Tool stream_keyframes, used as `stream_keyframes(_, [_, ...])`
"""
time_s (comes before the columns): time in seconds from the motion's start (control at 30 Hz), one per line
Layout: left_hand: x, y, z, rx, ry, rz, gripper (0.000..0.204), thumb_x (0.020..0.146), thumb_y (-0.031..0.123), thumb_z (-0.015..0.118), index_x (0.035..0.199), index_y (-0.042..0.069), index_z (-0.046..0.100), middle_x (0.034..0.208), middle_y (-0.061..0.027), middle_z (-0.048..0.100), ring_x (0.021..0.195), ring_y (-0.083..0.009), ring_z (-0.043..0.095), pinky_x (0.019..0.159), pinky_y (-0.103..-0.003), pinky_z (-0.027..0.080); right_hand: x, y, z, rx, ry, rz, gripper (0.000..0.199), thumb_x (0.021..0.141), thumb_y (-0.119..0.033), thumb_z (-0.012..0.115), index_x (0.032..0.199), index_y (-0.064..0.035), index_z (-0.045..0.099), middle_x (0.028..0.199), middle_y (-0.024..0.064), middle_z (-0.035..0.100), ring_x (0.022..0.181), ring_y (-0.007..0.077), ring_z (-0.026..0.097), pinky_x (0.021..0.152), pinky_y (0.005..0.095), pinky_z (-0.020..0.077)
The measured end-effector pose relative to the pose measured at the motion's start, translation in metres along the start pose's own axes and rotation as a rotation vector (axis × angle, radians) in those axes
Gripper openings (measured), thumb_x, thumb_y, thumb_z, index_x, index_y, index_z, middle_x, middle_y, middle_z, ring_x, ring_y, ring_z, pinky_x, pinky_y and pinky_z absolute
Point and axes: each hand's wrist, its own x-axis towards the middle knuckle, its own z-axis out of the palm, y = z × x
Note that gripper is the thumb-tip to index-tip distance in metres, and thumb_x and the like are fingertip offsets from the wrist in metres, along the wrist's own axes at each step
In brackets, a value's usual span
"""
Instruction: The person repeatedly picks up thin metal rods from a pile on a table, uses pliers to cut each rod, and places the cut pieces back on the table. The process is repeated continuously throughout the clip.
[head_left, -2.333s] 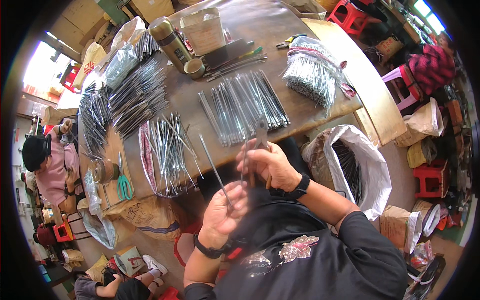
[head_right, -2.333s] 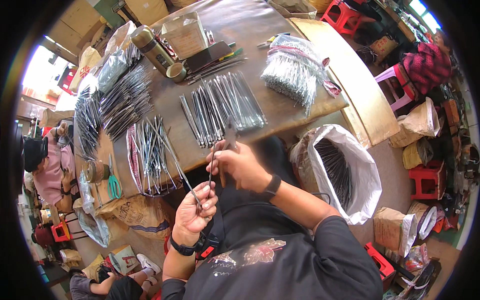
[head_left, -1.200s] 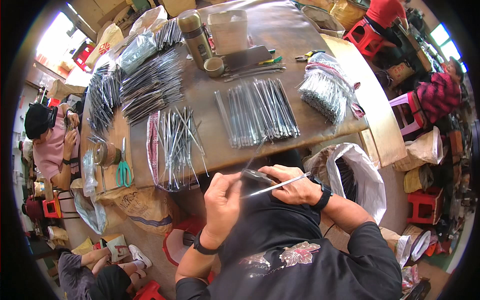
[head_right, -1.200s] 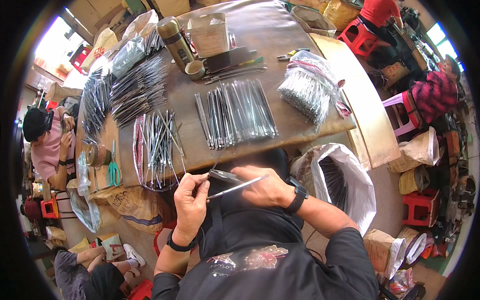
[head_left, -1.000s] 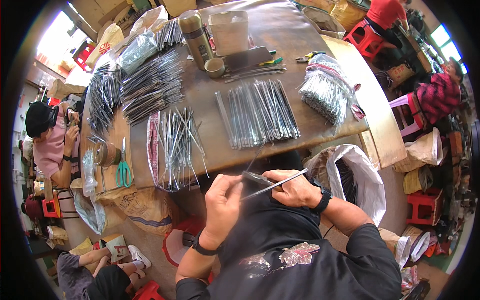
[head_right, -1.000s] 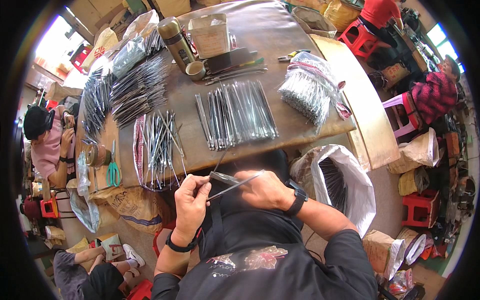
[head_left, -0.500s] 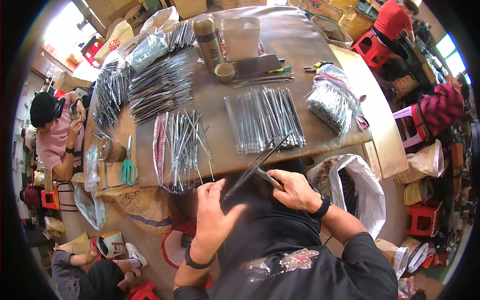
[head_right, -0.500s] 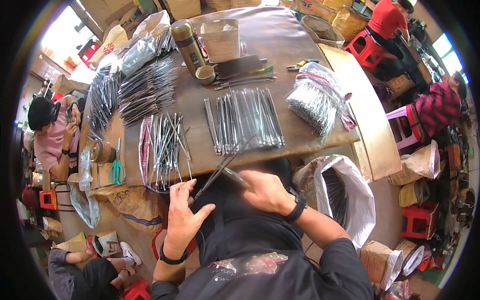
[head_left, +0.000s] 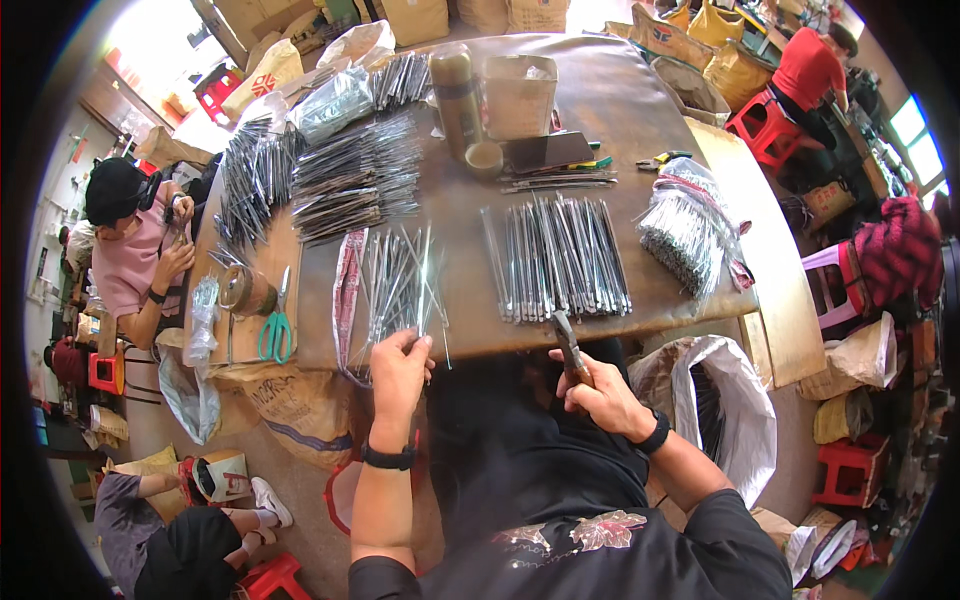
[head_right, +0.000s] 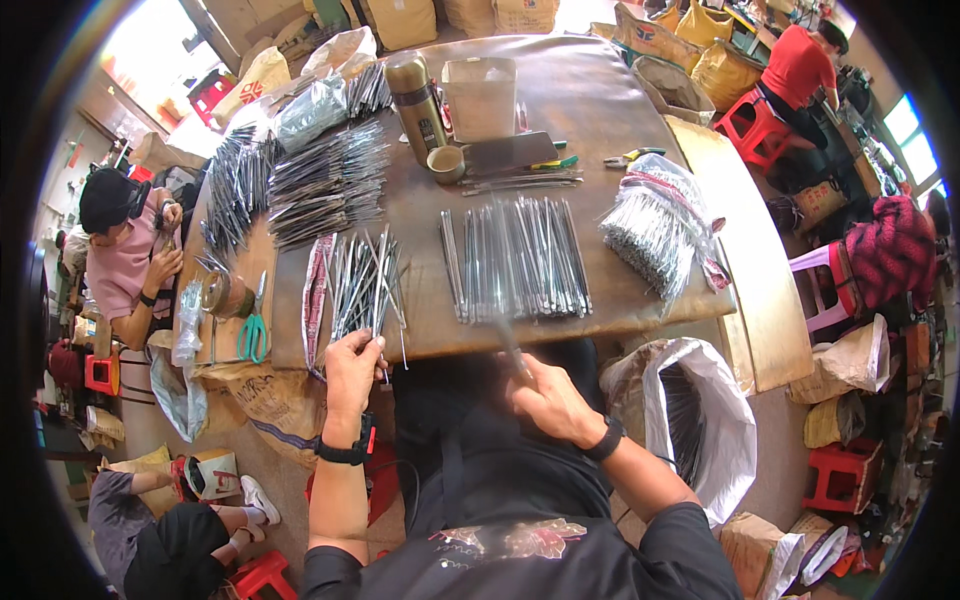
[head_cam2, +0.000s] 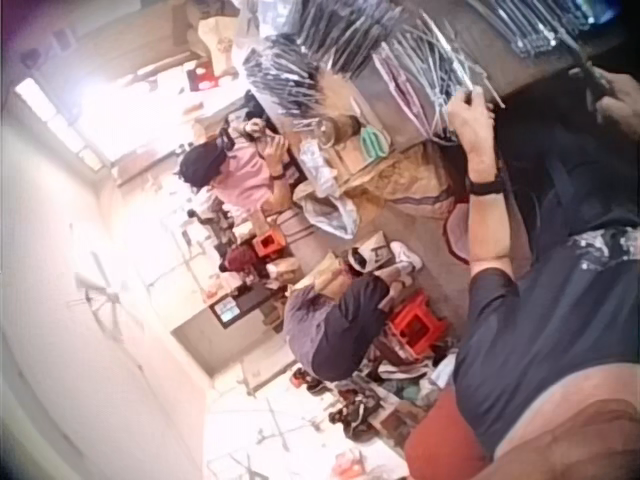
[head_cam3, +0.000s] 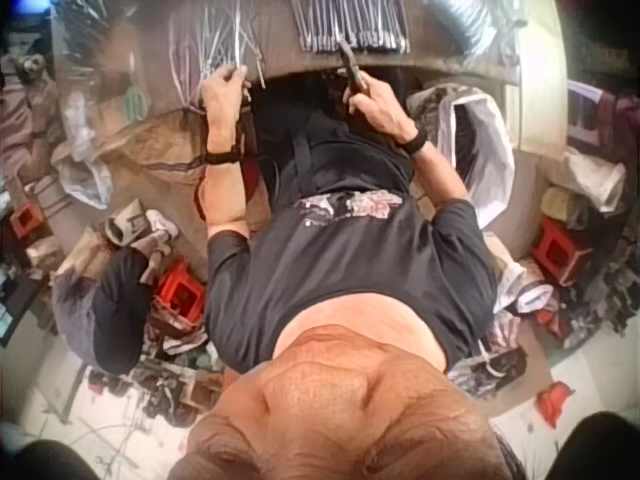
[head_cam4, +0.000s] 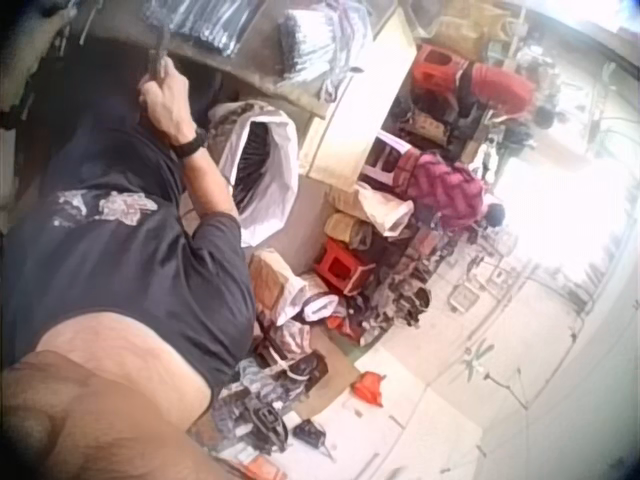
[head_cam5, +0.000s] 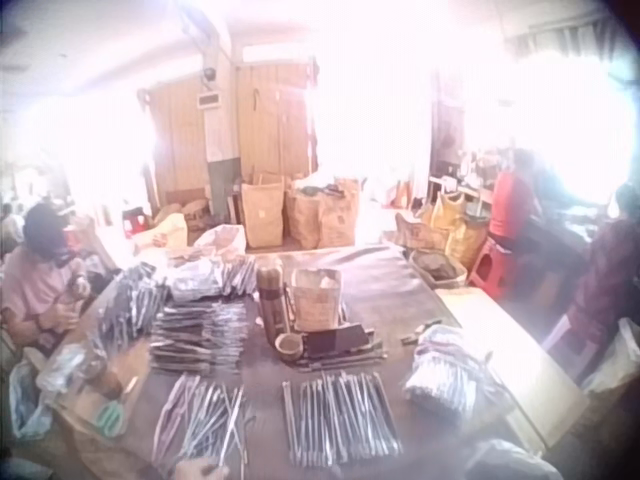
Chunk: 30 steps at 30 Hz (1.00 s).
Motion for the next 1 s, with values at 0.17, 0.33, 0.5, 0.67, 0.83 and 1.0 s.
stream_keyframes(0.17, [0.026,-0.013,0.018,0.185,0.030,0.028,0.038,0.081,0.011,0.068,0.111,-0.010,0.057,0.072,-0.0174,0.063,0.059,-0.0261,0.061,0.055,-0.034,0.050,0.001,0.004,-0.002,0.150,0.019,0.023,0.053,0.079,-0.002,0.045,0.132,0.0017,0.044,0.082,0.0067,0.059,0.065,0.0110,0.057,0.055,0.0235,0.0446])
stream_keyframes(0.33, [0.043,-0.008,0.046,0.711,0.109,0.192,0.051,0.073,0.019,0.077,0.105,-0.003,0.043,0.092,-0.0285,0.062,0.091,-0.0437,0.061,0.077,-0.048,0.050,0.002,0.010,0.006,0.193,-0.005,0.052,0.051,0.079,-0.003,0.046,0.130,0.0022,0.045,0.079,0.0064,0.059,0.062,0.0109,0.056,0.054,0.0238,0.0443])
stream_keyframes(0.5, [0.039,-0.010,0.038,0.849,0.130,0.201,0.026,0.080,0.005,0.062,0.099,-0.001,0.047,0.085,-0.0283,0.062,0.082,-0.0456,0.063,0.072,-0.051,0.051,-0.004,0.014,0.005,0.239,0.040,0.048,0.048,0.080,-0.007,0.049,0.126,0.0026,0.048,0.073,0.0051,0.060,0.056,0.0089,0.052,0.051,0.0226,0.0429])
stream_keyframes(0.67, [0.028,-0.013,0.011,0.893,0.168,0.255,0.028,0.076,0.010,0.070,0.094,-0.001,0.051,0.091,-0.0232,0.062,0.083,-0.0447,0.061,0.073,-0.050,0.050,-0.003,0.012,-0.005,0.270,0.037,0.139,0.056,0.075,0.002,0.042,0.130,0.0039,0.042,0.082,0.0093,0.059,0.064,0.0147,0.059,0.059,0.0273,0.0497])
stream_keyframes(0.83, [0.000,0.003,0.006,0.874,0.258,0.338,0.037,0.070,0.017,0.078,0.094,0.000,0.056,0.094,-0.0209,0.060,0.090,-0.0406,0.058,0.078,-0.047,0.048,-0.002,0.005,-0.001,0.293,0.015,0.068,0.053,0.074,0.002,0.042,0.127,0.0049,0.045,0.083,0.0101,0.060,0.065,0.0154,0.059,0.061,0.0291,0.0508])
stream_keyframes(1.0, [-0.072,0.015,0.012,0.395,0.091,0.383,0.020,0.076,0.008,0.074,0.089,-0.002,0.063,0.080,-0.0138,0.061,0.069,-0.0229,0.063,0.064,-0.032,0.050,-0.010,0.002,-0.009,0.357,0.071,0.058,0.048,0.076,0.001,0.044,0.123,0.0051,0.047,0.082,0.0112,0.060,0.065,0.0166,0.060,0.061,0.0299,0.0511])
